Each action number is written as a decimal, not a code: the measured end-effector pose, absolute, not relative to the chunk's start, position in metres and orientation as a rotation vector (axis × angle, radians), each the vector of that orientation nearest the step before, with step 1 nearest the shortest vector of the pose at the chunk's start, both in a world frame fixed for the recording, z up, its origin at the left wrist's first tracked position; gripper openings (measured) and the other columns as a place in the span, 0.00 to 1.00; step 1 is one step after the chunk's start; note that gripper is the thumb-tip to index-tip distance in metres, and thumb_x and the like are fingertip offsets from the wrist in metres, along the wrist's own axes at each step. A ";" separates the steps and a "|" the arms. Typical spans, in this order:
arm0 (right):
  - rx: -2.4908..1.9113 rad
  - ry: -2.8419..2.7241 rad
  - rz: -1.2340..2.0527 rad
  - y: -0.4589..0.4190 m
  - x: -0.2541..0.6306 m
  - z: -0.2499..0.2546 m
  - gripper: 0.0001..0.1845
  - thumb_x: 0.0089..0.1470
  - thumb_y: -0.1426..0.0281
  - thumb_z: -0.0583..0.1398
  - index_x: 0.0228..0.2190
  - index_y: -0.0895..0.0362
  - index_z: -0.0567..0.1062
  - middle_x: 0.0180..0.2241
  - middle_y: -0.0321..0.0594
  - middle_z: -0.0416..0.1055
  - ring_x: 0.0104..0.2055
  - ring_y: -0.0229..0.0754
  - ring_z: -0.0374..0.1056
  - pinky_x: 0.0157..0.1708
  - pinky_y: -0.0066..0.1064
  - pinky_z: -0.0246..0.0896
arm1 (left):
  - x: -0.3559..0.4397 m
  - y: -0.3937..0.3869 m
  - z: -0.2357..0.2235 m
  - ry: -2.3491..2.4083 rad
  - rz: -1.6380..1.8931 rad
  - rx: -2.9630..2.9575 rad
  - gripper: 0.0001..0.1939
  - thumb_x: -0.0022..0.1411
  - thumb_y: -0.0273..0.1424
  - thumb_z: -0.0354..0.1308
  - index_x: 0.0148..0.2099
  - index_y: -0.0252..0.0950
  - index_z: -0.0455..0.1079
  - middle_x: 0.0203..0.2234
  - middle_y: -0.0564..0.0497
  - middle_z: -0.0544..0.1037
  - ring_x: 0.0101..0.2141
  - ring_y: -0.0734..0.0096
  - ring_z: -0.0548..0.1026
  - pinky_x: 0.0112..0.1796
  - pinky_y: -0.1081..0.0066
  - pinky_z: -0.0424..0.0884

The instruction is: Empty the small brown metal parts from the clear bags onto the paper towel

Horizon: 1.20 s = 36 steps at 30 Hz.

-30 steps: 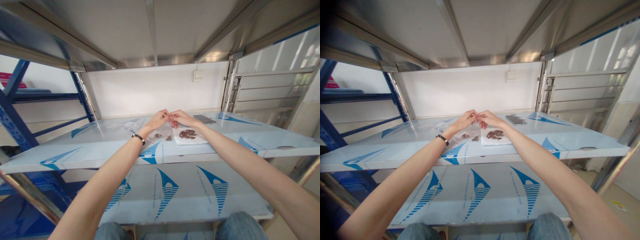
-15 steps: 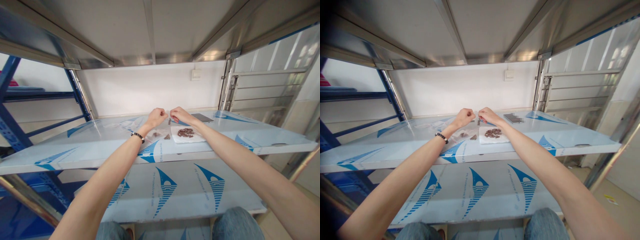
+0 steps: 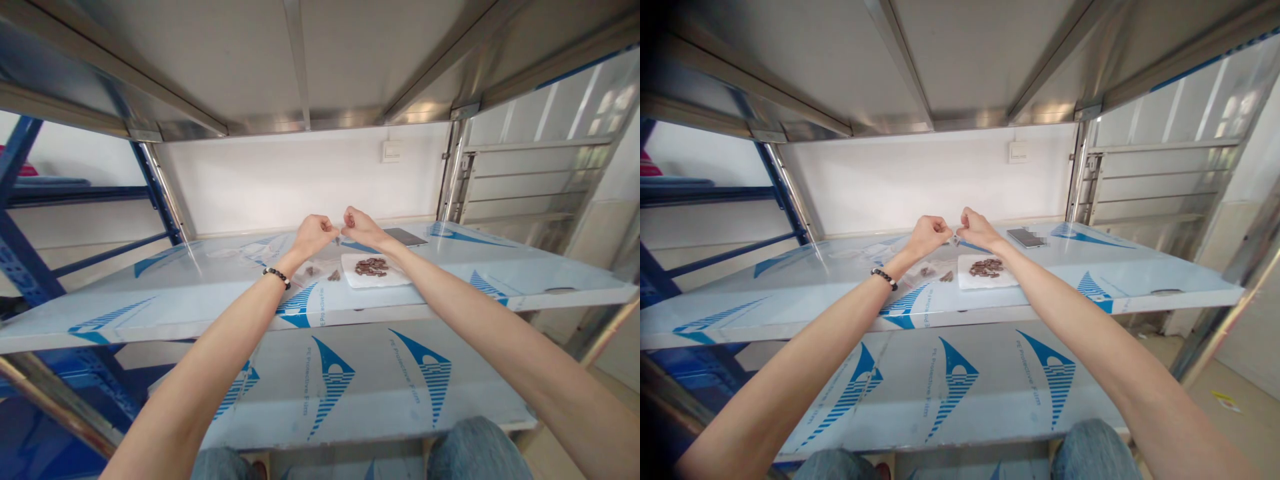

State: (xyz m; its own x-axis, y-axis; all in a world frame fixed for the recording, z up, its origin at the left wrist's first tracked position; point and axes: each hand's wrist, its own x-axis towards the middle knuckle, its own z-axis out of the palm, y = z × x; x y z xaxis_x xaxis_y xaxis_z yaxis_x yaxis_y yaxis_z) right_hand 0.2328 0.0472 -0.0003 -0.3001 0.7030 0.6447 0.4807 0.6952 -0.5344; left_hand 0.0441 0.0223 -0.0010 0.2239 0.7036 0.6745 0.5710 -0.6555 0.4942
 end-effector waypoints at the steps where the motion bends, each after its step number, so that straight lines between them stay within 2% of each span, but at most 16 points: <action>1: -0.940 -1.932 0.262 0.049 0.232 0.000 0.13 0.42 0.73 0.60 0.30 0.52 0.63 0.28 0.31 0.63 0.32 0.41 0.58 0.34 0.33 0.51 | 0.045 0.021 0.000 1.270 1.442 2.331 0.09 0.54 0.32 0.61 0.23 0.37 0.68 0.20 0.54 0.70 0.26 0.70 0.67 0.29 0.70 0.58; 5: -0.913 -1.918 0.271 0.054 0.228 -0.002 0.09 0.46 0.74 0.60 0.30 0.52 0.65 0.27 0.32 0.65 0.31 0.41 0.62 0.33 0.32 0.54 | 0.049 0.018 0.002 1.270 1.493 2.295 0.09 0.55 0.31 0.61 0.25 0.36 0.69 0.20 0.53 0.71 0.27 0.70 0.67 0.29 0.70 0.59; 11: -0.765 -1.929 0.770 0.052 0.227 -0.011 0.10 0.50 0.73 0.64 0.34 0.53 0.69 0.29 0.36 0.72 0.30 0.41 0.72 0.29 0.30 0.69 | 0.049 0.026 0.001 1.141 1.505 2.278 0.11 0.64 0.33 0.58 0.28 0.37 0.67 0.21 0.53 0.70 0.26 0.71 0.65 0.28 0.71 0.60; 15: -0.828 -1.732 0.926 0.048 0.231 -0.005 0.10 0.53 0.74 0.64 0.37 0.54 0.69 0.30 0.38 0.76 0.28 0.44 0.78 0.27 0.33 0.74 | 0.042 0.033 0.001 1.270 1.645 1.907 0.07 0.70 0.33 0.54 0.38 0.38 0.66 0.31 0.51 0.75 0.31 0.70 0.71 0.29 0.73 0.66; 17: -0.788 -1.701 0.945 0.044 0.234 0.000 0.10 0.55 0.73 0.65 0.37 0.54 0.69 0.30 0.38 0.76 0.29 0.45 0.79 0.27 0.33 0.75 | 0.039 0.034 -0.001 1.275 1.538 1.727 0.05 0.71 0.34 0.56 0.43 0.38 0.67 0.36 0.48 0.78 0.34 0.68 0.75 0.31 0.72 0.69; 19: -0.726 -1.696 0.956 0.040 0.236 0.003 0.10 0.56 0.70 0.66 0.36 0.54 0.69 0.31 0.37 0.76 0.31 0.45 0.80 0.28 0.33 0.77 | 0.037 0.033 -0.005 1.207 1.405 1.627 0.07 0.72 0.35 0.57 0.44 0.37 0.70 0.38 0.45 0.80 0.35 0.66 0.78 0.34 0.69 0.73; 22: -0.648 -1.688 0.977 0.034 0.237 0.006 0.12 0.57 0.66 0.68 0.37 0.54 0.69 0.33 0.37 0.77 0.32 0.42 0.79 0.32 0.34 0.79 | 0.036 0.030 -0.008 1.005 1.227 1.537 0.12 0.71 0.39 0.62 0.43 0.34 0.74 0.36 0.42 0.83 0.36 0.62 0.82 0.38 0.65 0.77; 24: -0.634 -1.666 0.982 0.034 0.237 0.005 0.15 0.57 0.64 0.68 0.38 0.53 0.68 0.33 0.36 0.78 0.32 0.42 0.80 0.33 0.35 0.79 | 0.035 0.029 -0.008 0.904 1.147 1.489 0.16 0.68 0.43 0.66 0.42 0.34 0.76 0.35 0.40 0.84 0.35 0.60 0.83 0.37 0.65 0.78; 27: -0.676 -1.609 0.963 0.038 0.237 0.001 0.17 0.57 0.63 0.68 0.40 0.52 0.65 0.32 0.34 0.77 0.30 0.42 0.80 0.31 0.34 0.79 | 0.030 0.032 -0.007 0.860 1.126 1.475 0.16 0.64 0.43 0.70 0.41 0.33 0.78 0.36 0.40 0.86 0.31 0.63 0.84 0.33 0.69 0.77; 32: -0.738 -1.533 0.954 0.049 0.239 -0.003 0.22 0.54 0.67 0.69 0.43 0.50 0.63 0.30 0.32 0.77 0.28 0.44 0.80 0.29 0.35 0.79 | 0.019 0.041 -0.010 0.841 1.163 1.509 0.15 0.60 0.38 0.75 0.40 0.33 0.80 0.40 0.39 0.87 0.34 0.65 0.85 0.35 0.70 0.76; 36: -0.783 -1.509 1.000 0.050 0.239 -0.002 0.25 0.52 0.71 0.69 0.48 0.51 0.65 0.31 0.36 0.80 0.27 0.45 0.80 0.27 0.36 0.79 | 0.018 0.033 -0.009 0.854 1.211 1.544 0.16 0.58 0.39 0.77 0.41 0.33 0.82 0.46 0.37 0.87 0.38 0.62 0.86 0.41 0.67 0.78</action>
